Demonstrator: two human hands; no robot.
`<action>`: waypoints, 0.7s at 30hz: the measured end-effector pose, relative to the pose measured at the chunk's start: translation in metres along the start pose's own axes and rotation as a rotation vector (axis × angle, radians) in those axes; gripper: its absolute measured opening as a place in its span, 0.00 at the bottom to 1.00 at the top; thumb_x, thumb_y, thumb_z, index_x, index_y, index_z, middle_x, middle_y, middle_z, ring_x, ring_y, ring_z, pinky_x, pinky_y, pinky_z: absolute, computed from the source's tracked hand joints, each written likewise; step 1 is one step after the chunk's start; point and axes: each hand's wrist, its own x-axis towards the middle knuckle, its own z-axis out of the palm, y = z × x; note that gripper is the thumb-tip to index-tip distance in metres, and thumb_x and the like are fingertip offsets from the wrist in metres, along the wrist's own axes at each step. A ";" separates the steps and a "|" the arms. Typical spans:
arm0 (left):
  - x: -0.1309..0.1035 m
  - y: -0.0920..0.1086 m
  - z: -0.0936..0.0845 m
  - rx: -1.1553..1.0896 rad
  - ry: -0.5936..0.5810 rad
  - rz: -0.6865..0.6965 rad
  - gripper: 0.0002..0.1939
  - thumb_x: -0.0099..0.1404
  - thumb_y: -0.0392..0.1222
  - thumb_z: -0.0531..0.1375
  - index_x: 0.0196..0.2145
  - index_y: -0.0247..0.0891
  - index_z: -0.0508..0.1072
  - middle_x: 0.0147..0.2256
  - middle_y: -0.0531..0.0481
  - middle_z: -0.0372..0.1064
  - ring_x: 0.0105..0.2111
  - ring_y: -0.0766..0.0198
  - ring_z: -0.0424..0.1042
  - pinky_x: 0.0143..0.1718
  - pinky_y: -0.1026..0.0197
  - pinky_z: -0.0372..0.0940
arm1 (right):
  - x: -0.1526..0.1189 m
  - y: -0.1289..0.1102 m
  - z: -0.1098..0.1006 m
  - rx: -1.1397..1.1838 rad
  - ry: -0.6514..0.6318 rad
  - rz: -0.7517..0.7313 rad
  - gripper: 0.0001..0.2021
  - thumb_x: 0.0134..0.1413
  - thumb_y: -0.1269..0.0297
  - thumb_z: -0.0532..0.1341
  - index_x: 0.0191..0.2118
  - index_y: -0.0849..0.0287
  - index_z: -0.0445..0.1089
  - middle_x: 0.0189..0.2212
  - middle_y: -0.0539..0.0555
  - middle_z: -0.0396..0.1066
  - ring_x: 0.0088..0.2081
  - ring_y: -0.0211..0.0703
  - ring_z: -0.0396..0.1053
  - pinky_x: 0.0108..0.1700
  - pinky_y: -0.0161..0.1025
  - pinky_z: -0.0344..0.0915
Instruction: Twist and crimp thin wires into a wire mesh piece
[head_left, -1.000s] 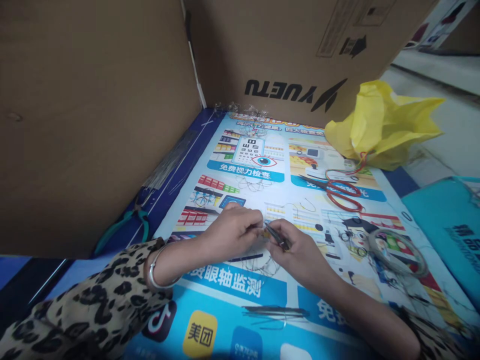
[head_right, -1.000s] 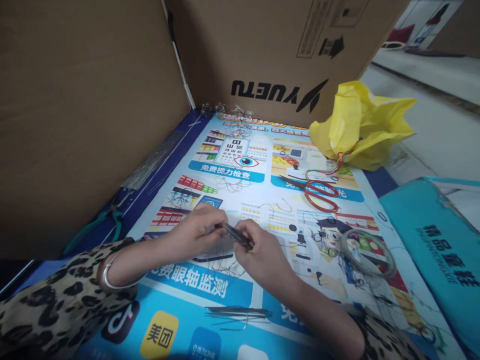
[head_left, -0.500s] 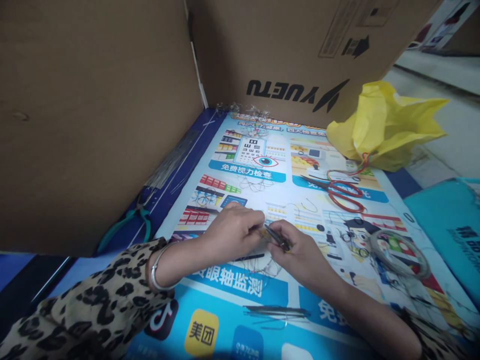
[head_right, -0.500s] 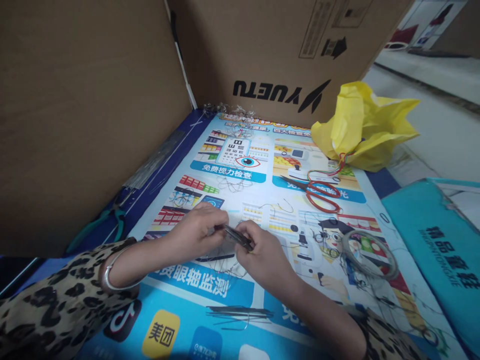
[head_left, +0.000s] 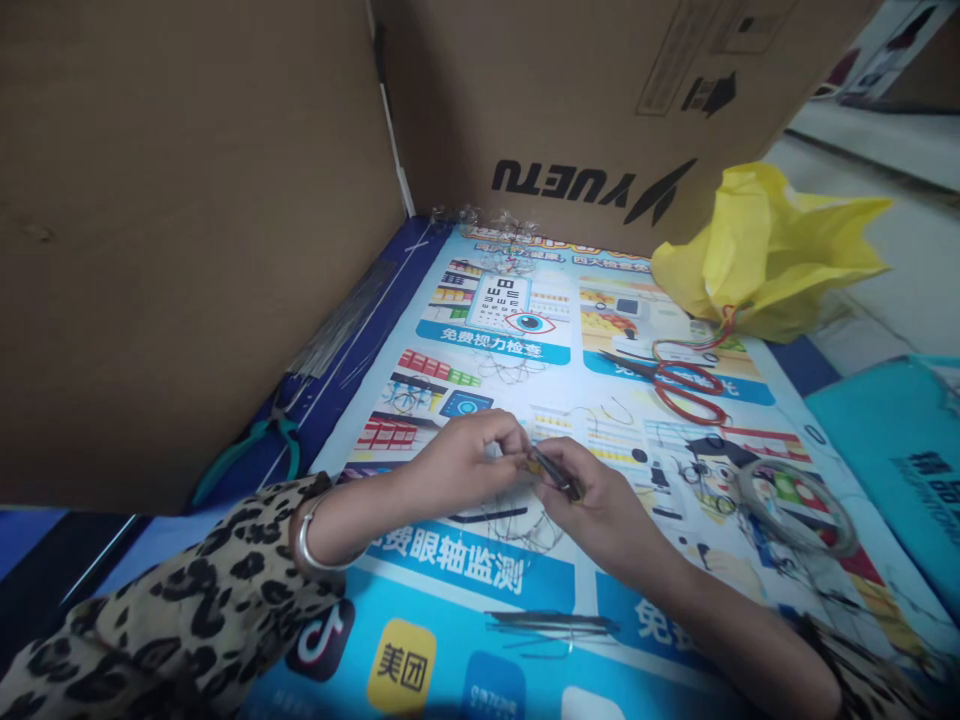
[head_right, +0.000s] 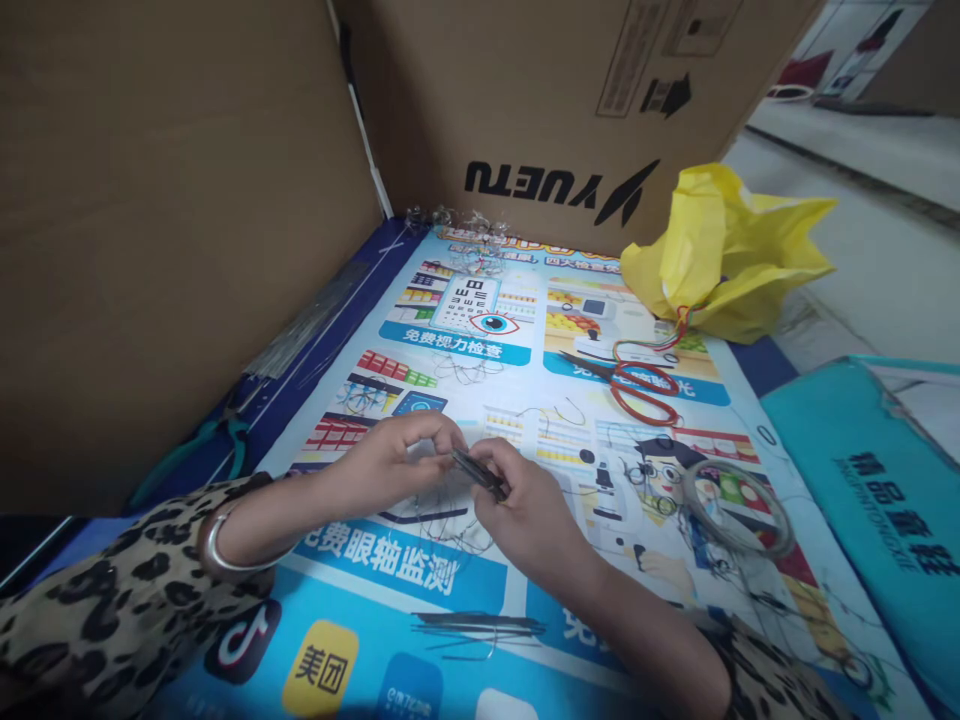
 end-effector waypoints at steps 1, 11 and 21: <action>0.000 -0.001 0.000 -0.089 -0.002 -0.027 0.06 0.57 0.35 0.55 0.23 0.36 0.61 0.31 0.51 0.67 0.33 0.67 0.66 0.36 0.64 0.59 | 0.000 0.000 0.000 0.006 0.001 0.005 0.12 0.46 0.70 0.54 0.39 0.53 0.63 0.29 0.45 0.66 0.31 0.37 0.64 0.33 0.34 0.58; 0.002 -0.006 -0.001 -0.299 -0.041 -0.048 0.05 0.59 0.33 0.54 0.26 0.36 0.61 0.33 0.50 0.68 0.35 0.68 0.67 0.38 0.64 0.60 | 0.001 -0.001 0.000 0.018 0.015 0.021 0.10 0.46 0.69 0.54 0.37 0.53 0.64 0.25 0.44 0.62 0.27 0.35 0.60 0.30 0.32 0.57; 0.002 -0.006 0.003 0.081 0.031 -0.010 0.05 0.54 0.30 0.53 0.23 0.36 0.63 0.28 0.52 0.69 0.30 0.67 0.67 0.34 0.63 0.62 | -0.001 -0.003 0.002 -0.025 0.013 0.010 0.10 0.45 0.70 0.54 0.37 0.54 0.63 0.27 0.46 0.66 0.29 0.37 0.64 0.30 0.33 0.58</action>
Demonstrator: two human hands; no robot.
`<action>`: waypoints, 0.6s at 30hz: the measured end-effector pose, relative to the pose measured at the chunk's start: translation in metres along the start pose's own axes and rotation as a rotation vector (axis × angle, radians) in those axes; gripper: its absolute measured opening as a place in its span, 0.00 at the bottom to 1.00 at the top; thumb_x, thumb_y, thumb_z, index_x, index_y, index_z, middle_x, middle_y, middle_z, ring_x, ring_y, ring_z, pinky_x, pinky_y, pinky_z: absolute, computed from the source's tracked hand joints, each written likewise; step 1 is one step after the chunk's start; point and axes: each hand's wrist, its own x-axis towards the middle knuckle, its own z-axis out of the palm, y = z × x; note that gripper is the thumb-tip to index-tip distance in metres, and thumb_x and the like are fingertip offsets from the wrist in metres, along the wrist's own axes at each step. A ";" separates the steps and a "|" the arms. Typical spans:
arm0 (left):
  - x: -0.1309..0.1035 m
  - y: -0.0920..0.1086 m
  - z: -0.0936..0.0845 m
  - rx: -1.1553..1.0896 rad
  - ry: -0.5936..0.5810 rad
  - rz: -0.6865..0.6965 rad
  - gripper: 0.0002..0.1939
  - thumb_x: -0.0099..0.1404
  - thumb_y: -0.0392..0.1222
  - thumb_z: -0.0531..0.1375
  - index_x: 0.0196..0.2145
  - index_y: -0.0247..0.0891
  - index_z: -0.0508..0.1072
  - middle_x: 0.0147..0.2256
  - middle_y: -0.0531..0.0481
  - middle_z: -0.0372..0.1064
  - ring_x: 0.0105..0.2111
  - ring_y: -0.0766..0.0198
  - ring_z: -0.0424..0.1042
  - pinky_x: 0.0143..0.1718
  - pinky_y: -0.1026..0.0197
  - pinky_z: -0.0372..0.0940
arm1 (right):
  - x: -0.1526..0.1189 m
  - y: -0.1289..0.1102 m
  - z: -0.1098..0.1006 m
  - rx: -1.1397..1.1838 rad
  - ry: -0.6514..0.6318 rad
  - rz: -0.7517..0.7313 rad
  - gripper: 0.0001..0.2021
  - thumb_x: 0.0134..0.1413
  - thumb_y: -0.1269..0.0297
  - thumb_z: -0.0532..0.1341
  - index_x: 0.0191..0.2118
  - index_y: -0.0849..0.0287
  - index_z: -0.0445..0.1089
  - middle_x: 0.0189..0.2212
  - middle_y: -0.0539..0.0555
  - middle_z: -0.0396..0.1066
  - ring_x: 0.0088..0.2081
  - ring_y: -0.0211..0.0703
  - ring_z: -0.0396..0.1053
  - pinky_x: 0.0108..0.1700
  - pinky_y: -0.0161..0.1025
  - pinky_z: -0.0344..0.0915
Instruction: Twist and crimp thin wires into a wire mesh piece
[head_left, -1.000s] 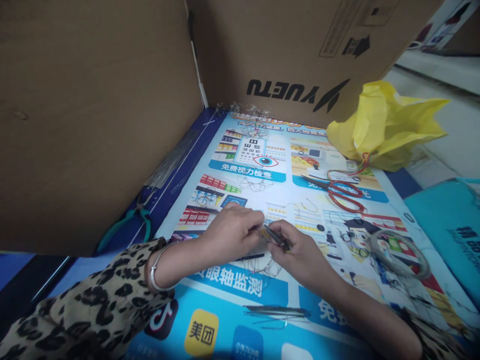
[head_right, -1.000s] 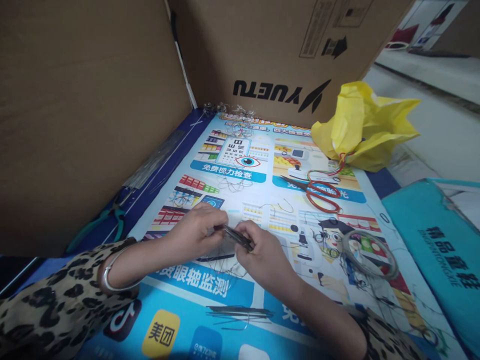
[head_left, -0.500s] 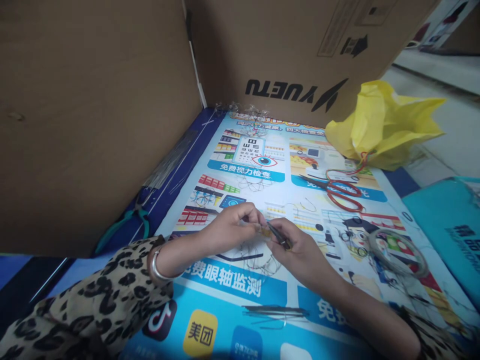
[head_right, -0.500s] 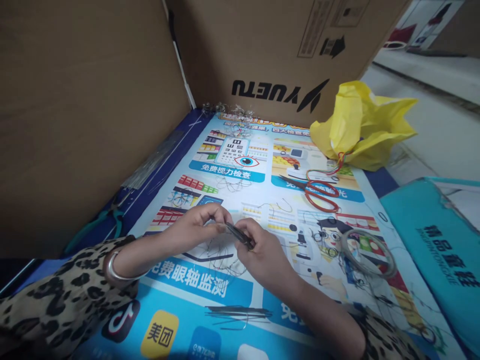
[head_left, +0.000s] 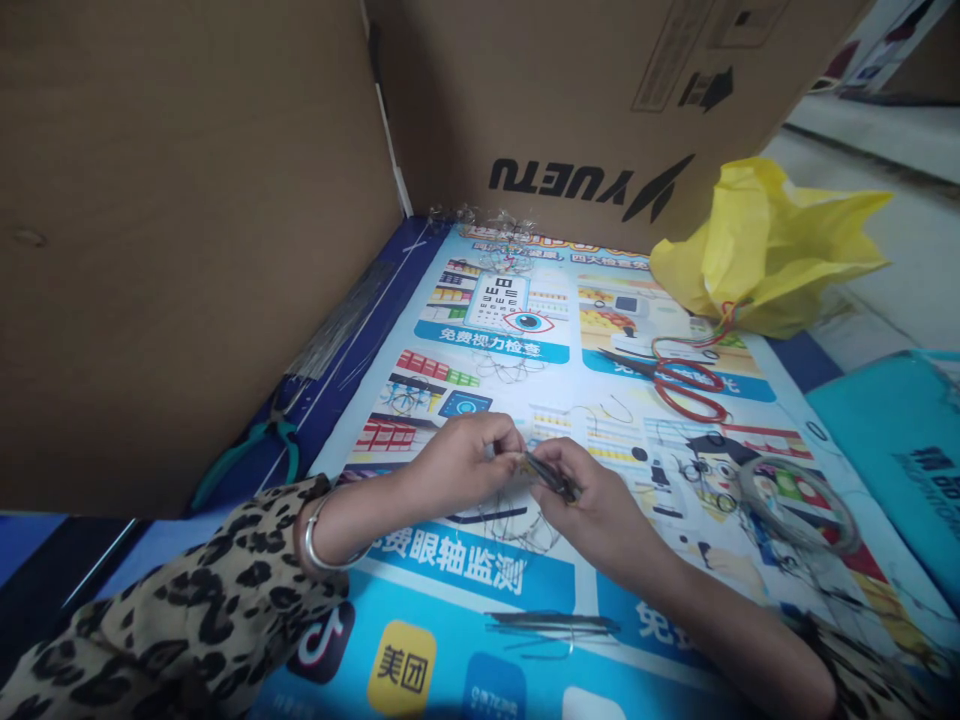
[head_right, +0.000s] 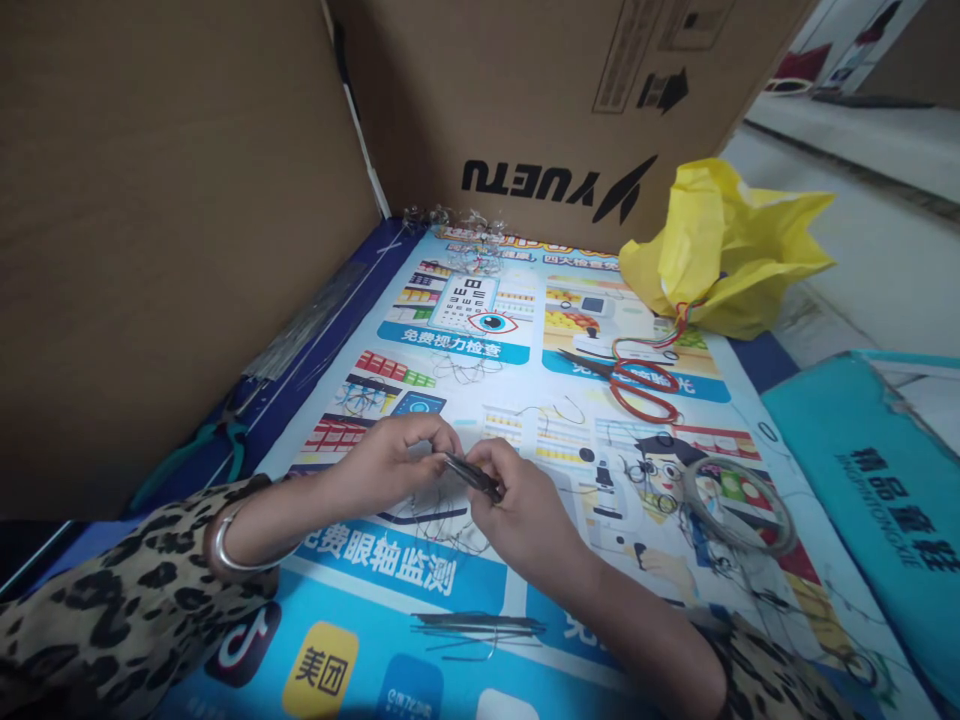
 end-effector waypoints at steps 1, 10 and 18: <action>0.000 0.001 0.000 0.025 0.003 0.004 0.05 0.54 0.30 0.53 0.23 0.36 0.63 0.28 0.52 0.69 0.30 0.67 0.67 0.33 0.63 0.62 | 0.000 -0.001 -0.001 -0.004 -0.006 0.003 0.10 0.45 0.70 0.54 0.36 0.54 0.62 0.26 0.46 0.66 0.28 0.37 0.64 0.30 0.33 0.58; -0.001 0.001 -0.001 0.141 0.021 0.013 0.04 0.57 0.32 0.52 0.28 0.36 0.65 0.29 0.51 0.68 0.31 0.65 0.67 0.33 0.63 0.61 | 0.000 0.001 -0.001 -0.002 -0.005 -0.008 0.10 0.46 0.70 0.54 0.38 0.54 0.62 0.27 0.45 0.66 0.29 0.37 0.64 0.30 0.33 0.58; 0.000 0.003 -0.001 0.173 0.014 0.017 0.05 0.55 0.30 0.52 0.28 0.36 0.66 0.29 0.51 0.69 0.31 0.65 0.66 0.32 0.62 0.61 | 0.000 0.001 0.000 -0.004 -0.008 -0.021 0.11 0.46 0.70 0.53 0.38 0.54 0.62 0.27 0.46 0.65 0.29 0.37 0.63 0.31 0.34 0.59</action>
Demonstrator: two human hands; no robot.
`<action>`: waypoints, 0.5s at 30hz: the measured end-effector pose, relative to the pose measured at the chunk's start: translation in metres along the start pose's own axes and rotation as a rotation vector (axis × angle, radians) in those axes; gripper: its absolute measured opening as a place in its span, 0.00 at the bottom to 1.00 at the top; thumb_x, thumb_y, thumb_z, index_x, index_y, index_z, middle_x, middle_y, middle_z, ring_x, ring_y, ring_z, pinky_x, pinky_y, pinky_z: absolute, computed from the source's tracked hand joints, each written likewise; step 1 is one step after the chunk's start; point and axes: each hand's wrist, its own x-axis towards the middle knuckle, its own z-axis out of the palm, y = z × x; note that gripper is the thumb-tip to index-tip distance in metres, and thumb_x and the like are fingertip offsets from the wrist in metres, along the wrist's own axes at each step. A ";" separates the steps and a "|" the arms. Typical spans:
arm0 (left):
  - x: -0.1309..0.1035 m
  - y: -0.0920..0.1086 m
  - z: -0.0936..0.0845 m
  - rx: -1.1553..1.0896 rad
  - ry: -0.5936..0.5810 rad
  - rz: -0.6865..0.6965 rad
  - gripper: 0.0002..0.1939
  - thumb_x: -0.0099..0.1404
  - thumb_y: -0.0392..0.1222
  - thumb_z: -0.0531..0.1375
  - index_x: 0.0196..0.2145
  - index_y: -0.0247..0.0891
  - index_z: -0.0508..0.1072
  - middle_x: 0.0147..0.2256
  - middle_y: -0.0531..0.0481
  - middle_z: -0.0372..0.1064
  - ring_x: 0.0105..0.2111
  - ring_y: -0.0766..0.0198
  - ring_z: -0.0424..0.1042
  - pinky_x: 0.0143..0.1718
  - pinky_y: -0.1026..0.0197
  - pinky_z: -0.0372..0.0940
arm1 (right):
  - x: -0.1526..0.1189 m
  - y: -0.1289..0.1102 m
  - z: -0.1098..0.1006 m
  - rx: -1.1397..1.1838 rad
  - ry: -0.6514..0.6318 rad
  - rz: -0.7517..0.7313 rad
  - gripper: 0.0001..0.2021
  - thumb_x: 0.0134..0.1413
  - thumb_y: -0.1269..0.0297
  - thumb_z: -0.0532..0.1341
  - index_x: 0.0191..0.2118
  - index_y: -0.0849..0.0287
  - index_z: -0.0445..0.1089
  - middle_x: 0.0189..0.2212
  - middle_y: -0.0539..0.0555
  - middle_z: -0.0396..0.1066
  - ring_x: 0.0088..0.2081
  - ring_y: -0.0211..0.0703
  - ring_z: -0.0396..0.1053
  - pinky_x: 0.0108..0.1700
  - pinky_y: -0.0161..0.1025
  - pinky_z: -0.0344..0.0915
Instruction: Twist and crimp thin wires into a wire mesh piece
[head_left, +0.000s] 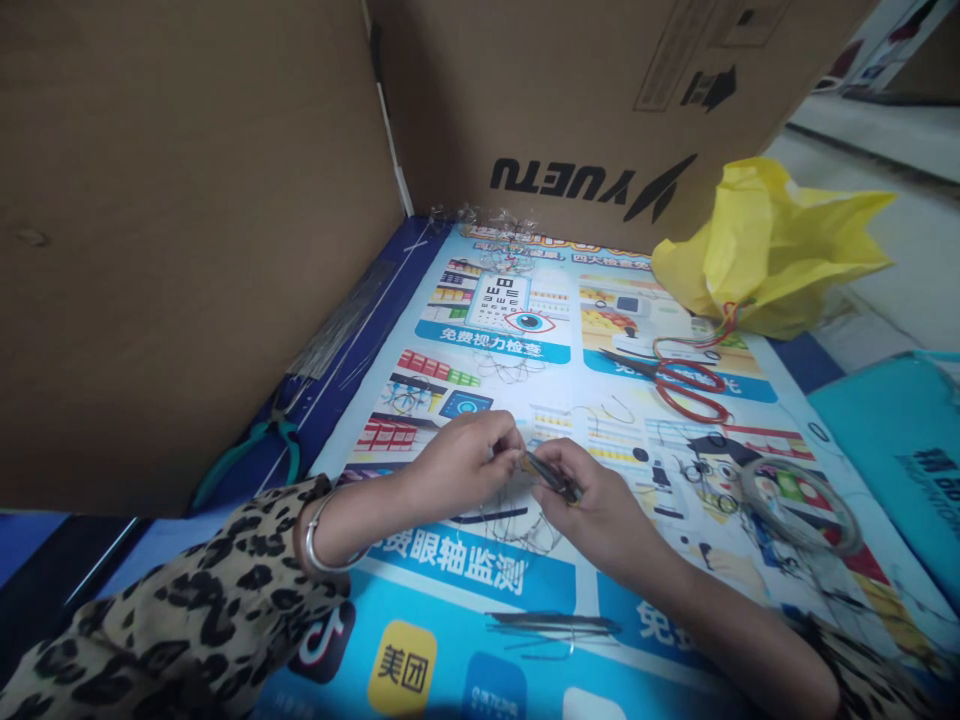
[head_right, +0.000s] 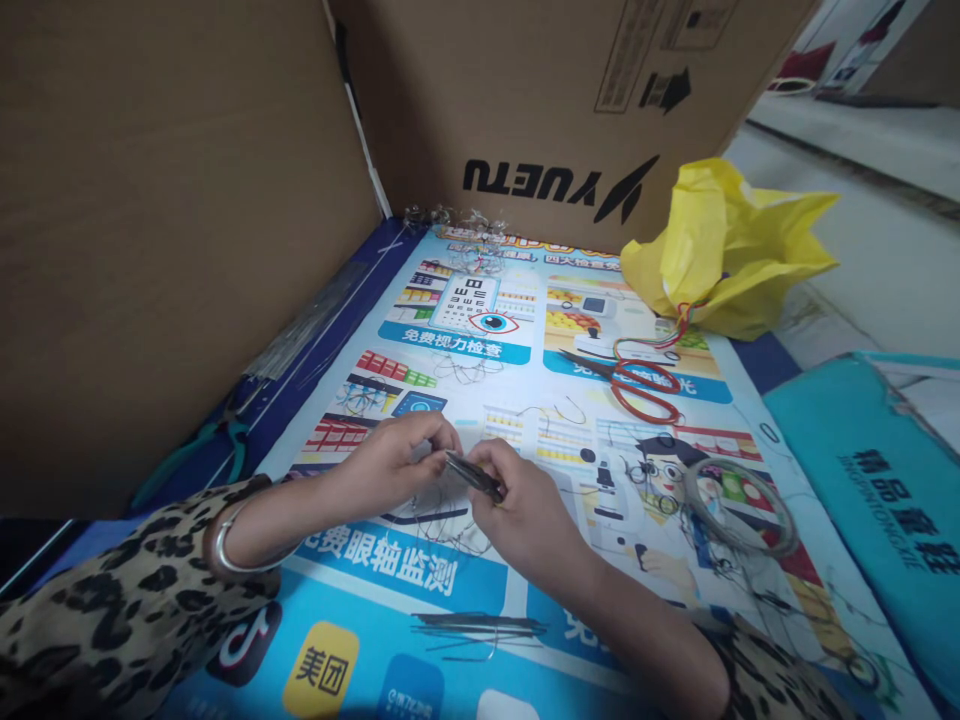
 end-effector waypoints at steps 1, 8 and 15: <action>0.000 0.000 0.000 0.010 0.000 0.003 0.05 0.55 0.30 0.52 0.28 0.36 0.66 0.29 0.51 0.69 0.31 0.65 0.66 0.32 0.62 0.60 | 0.000 0.001 0.000 0.003 0.000 -0.003 0.11 0.46 0.70 0.53 0.38 0.54 0.62 0.27 0.46 0.65 0.29 0.37 0.63 0.32 0.34 0.59; -0.001 -0.003 0.002 0.084 -0.014 0.021 0.06 0.54 0.30 0.51 0.28 0.36 0.65 0.27 0.52 0.67 0.29 0.65 0.65 0.30 0.64 0.59 | 0.000 0.002 0.000 -0.020 -0.006 -0.029 0.12 0.45 0.70 0.53 0.39 0.54 0.63 0.28 0.47 0.67 0.30 0.38 0.64 0.32 0.34 0.59; -0.001 -0.002 0.001 0.107 -0.050 0.029 0.06 0.55 0.29 0.50 0.28 0.36 0.63 0.28 0.52 0.66 0.29 0.66 0.64 0.28 0.65 0.57 | 0.001 0.000 -0.002 -0.029 -0.029 -0.021 0.09 0.46 0.70 0.53 0.36 0.54 0.63 0.27 0.45 0.65 0.29 0.37 0.63 0.31 0.33 0.57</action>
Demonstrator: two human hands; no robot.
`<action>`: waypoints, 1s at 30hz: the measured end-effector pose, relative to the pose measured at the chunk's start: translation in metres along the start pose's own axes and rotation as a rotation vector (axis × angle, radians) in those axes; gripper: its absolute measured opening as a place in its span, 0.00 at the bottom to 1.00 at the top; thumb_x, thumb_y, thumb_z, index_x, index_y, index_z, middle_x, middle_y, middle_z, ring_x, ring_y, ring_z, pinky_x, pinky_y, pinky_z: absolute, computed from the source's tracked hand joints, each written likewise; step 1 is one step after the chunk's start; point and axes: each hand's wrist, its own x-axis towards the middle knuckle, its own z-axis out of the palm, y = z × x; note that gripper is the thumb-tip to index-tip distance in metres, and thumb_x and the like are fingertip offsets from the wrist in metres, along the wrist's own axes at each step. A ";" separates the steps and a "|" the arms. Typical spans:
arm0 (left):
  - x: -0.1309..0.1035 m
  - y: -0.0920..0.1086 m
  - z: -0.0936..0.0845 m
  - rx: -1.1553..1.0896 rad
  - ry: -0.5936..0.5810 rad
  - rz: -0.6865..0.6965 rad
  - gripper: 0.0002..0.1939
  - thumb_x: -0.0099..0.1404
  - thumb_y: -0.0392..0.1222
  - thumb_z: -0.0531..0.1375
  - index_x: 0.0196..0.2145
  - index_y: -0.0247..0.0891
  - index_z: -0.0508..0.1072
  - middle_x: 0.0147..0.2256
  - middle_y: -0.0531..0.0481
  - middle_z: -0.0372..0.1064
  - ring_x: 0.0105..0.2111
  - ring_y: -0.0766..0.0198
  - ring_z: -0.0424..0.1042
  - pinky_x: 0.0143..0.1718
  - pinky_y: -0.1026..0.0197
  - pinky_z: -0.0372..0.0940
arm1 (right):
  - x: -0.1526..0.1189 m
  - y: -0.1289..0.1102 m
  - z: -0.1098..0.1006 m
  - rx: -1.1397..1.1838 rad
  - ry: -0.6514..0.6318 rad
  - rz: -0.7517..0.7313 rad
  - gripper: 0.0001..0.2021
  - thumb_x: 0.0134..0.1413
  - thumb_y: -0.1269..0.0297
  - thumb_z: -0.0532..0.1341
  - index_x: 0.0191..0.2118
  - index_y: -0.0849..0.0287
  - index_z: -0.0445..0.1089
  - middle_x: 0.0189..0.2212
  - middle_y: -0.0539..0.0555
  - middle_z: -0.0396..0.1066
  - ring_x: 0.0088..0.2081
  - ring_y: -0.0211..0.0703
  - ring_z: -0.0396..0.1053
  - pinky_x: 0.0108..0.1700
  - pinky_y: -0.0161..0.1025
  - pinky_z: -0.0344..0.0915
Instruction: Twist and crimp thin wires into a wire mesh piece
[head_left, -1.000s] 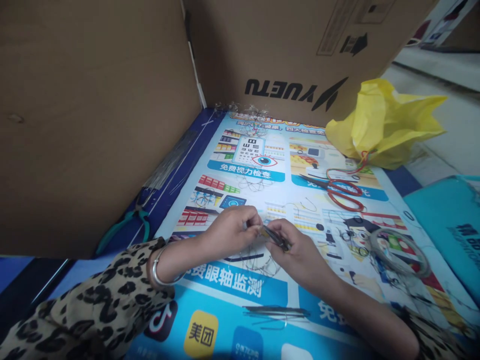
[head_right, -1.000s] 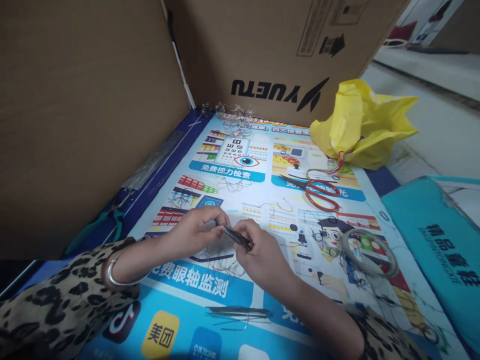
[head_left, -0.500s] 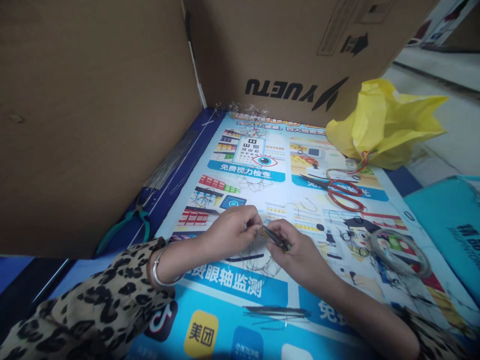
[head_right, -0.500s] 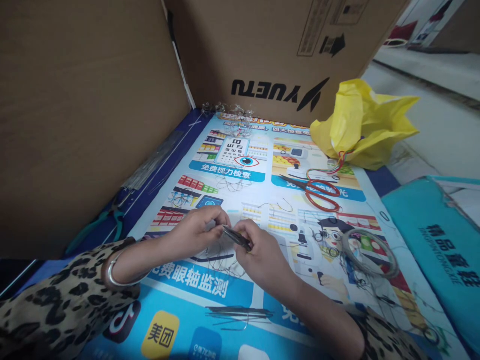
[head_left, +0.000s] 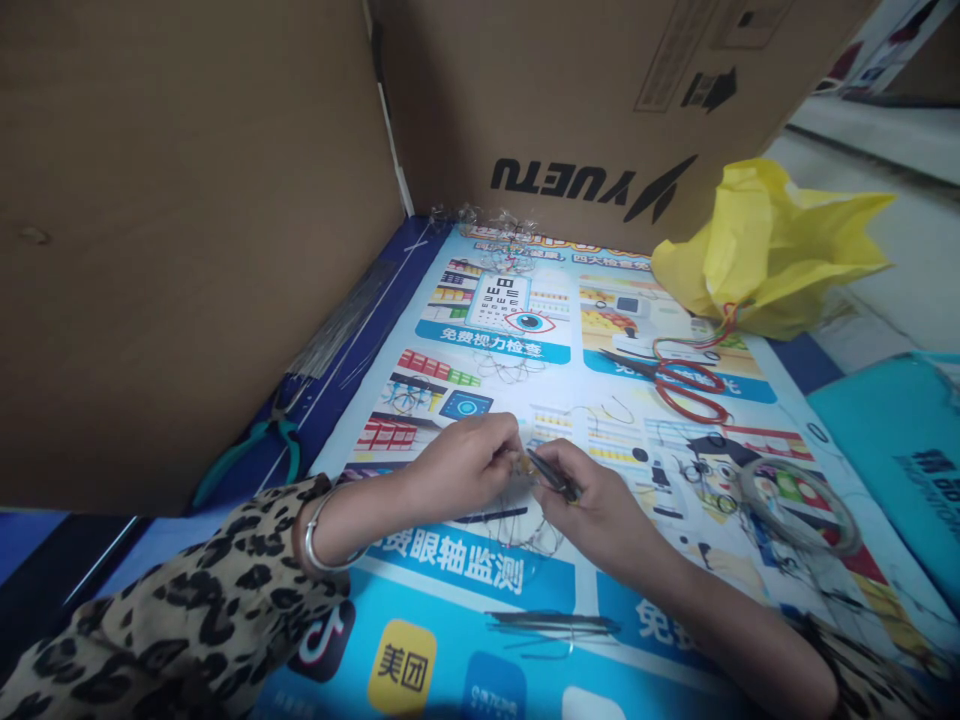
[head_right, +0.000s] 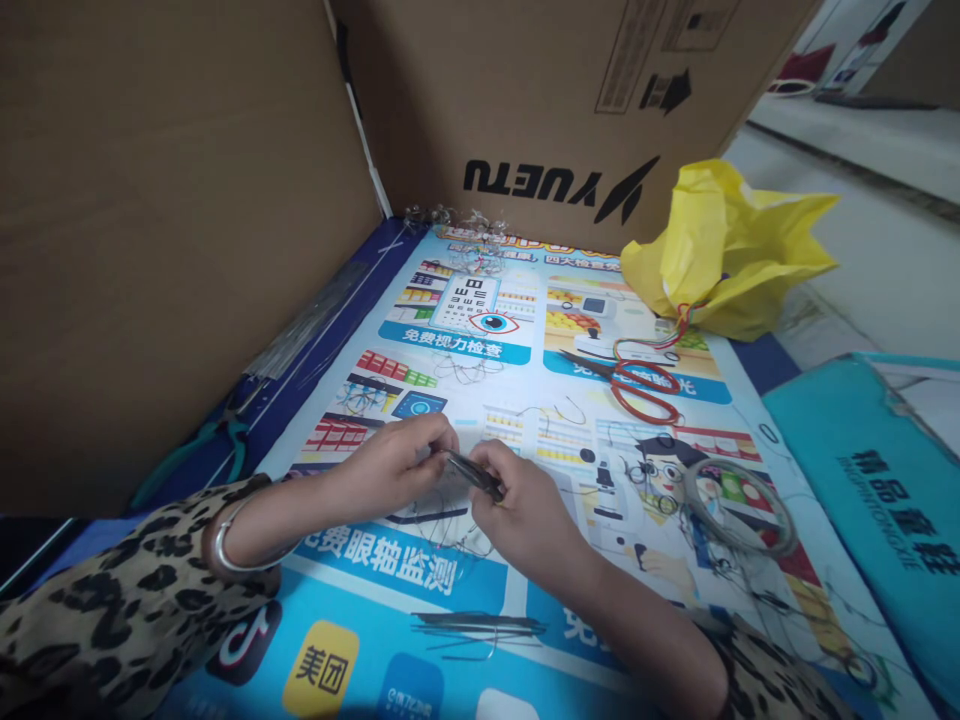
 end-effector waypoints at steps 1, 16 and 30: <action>0.000 0.000 0.000 0.006 -0.005 -0.004 0.06 0.55 0.29 0.50 0.28 0.36 0.63 0.27 0.52 0.65 0.28 0.66 0.64 0.28 0.65 0.57 | 0.001 0.000 0.000 -0.006 -0.003 -0.007 0.10 0.45 0.71 0.52 0.36 0.54 0.63 0.27 0.45 0.65 0.29 0.37 0.63 0.31 0.33 0.57; 0.001 0.000 0.002 0.034 -0.036 -0.006 0.05 0.55 0.31 0.49 0.28 0.36 0.64 0.28 0.50 0.65 0.29 0.65 0.64 0.29 0.63 0.57 | 0.003 -0.002 -0.001 -0.012 -0.037 -0.057 0.10 0.43 0.73 0.51 0.34 0.55 0.63 0.27 0.45 0.65 0.31 0.37 0.63 0.32 0.33 0.55; 0.001 0.000 0.004 0.075 -0.117 0.036 0.05 0.56 0.32 0.50 0.30 0.35 0.64 0.29 0.49 0.66 0.31 0.63 0.65 0.31 0.62 0.58 | 0.004 -0.001 -0.001 -0.016 -0.047 -0.074 0.08 0.45 0.71 0.52 0.33 0.56 0.64 0.26 0.46 0.65 0.29 0.37 0.62 0.31 0.33 0.55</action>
